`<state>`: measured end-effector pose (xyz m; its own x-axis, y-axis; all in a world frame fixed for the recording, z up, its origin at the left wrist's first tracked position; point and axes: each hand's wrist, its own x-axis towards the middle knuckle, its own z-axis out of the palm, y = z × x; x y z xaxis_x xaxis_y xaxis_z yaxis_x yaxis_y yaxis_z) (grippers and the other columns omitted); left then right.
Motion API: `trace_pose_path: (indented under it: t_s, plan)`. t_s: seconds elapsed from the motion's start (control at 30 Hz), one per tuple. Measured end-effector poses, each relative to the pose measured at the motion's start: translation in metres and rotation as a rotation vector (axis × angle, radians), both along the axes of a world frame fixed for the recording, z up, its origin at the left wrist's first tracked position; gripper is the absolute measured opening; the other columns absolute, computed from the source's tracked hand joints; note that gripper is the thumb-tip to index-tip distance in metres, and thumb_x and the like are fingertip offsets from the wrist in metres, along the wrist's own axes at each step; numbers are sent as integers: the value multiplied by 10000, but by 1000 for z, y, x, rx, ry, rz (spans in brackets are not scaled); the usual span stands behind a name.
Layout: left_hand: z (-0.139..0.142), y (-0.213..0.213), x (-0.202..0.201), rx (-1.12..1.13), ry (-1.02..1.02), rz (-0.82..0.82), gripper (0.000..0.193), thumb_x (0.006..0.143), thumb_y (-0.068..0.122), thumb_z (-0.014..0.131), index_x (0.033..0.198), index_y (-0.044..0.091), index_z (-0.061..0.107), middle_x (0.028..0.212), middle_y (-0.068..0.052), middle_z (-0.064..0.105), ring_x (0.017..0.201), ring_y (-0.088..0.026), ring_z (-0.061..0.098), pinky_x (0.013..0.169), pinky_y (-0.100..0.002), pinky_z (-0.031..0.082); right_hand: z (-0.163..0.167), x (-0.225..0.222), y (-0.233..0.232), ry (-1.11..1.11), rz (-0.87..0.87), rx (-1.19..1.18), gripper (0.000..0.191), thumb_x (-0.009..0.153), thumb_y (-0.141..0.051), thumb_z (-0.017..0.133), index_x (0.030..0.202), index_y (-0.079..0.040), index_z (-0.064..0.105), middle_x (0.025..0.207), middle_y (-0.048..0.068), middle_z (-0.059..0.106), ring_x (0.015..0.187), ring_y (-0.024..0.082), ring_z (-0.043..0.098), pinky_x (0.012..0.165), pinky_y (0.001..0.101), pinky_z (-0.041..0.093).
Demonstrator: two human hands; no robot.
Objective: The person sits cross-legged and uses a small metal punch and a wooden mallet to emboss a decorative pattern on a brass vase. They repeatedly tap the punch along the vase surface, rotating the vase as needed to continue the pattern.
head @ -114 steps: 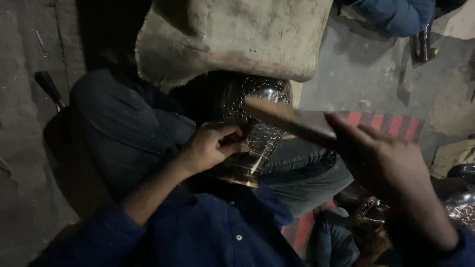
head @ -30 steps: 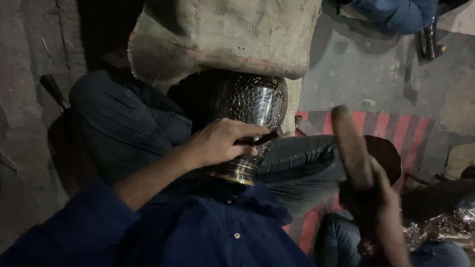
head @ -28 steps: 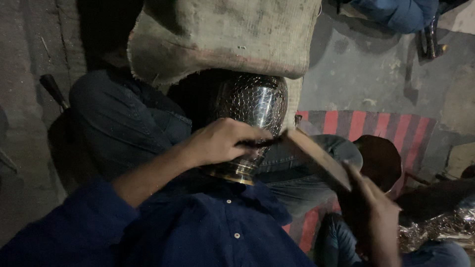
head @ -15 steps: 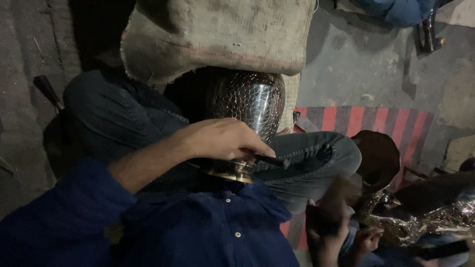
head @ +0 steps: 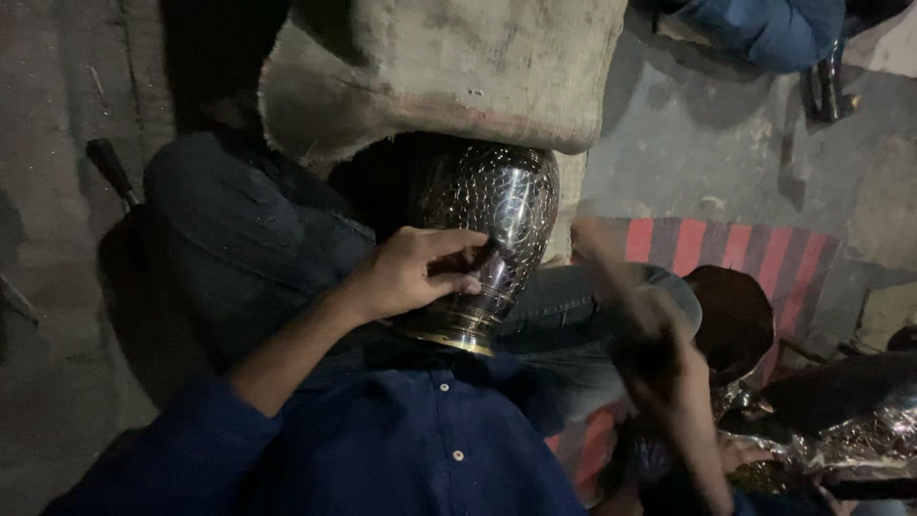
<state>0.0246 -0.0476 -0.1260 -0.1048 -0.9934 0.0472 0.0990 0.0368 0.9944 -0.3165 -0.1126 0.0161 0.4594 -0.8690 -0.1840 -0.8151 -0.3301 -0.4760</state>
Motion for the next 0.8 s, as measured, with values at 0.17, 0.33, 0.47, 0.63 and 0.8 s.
trace_pose_path:
  t_s: [0.17,0.33,0.47,0.63,0.8]
  plan:
    - [1,1,2,-183,-152,73,499,910,267,806,1332,60,637,1155,-170,752,1008,-255,766,846,-365,615,31,26,-32,-36,-139,236,752,820,-94,719,1514,-147,433,1174,65,676,1053,168,666,918,310,547]
    - [-5,8,-9,-146,-174,157,523,920,318,784,1347,72,609,1110,-137,767,978,-234,776,799,-353,628,38,58,-67,347,382,27,465,889,-146,730,1321,-168,560,1139,46,746,1080,207,709,1133,430,439]
    - [-10,19,-21,-9,-65,238,497,923,299,776,1335,82,601,988,-88,782,878,-180,788,760,-323,639,53,71,-83,829,209,92,766,908,-291,723,1592,-371,389,1349,-7,702,1032,205,745,911,344,601]
    - [-12,27,-31,-34,-36,334,468,958,278,751,1345,79,579,922,-27,756,819,-117,761,729,-264,633,61,101,-102,976,240,219,892,877,-351,680,1649,-453,245,1261,-64,756,993,192,801,1022,336,634]
    - [-9,38,-42,-7,15,480,388,992,256,747,1291,69,585,932,-14,712,861,-138,758,761,-280,639,74,141,-112,1160,484,115,815,962,-418,599,1662,-420,180,1342,10,681,950,208,770,838,316,653]
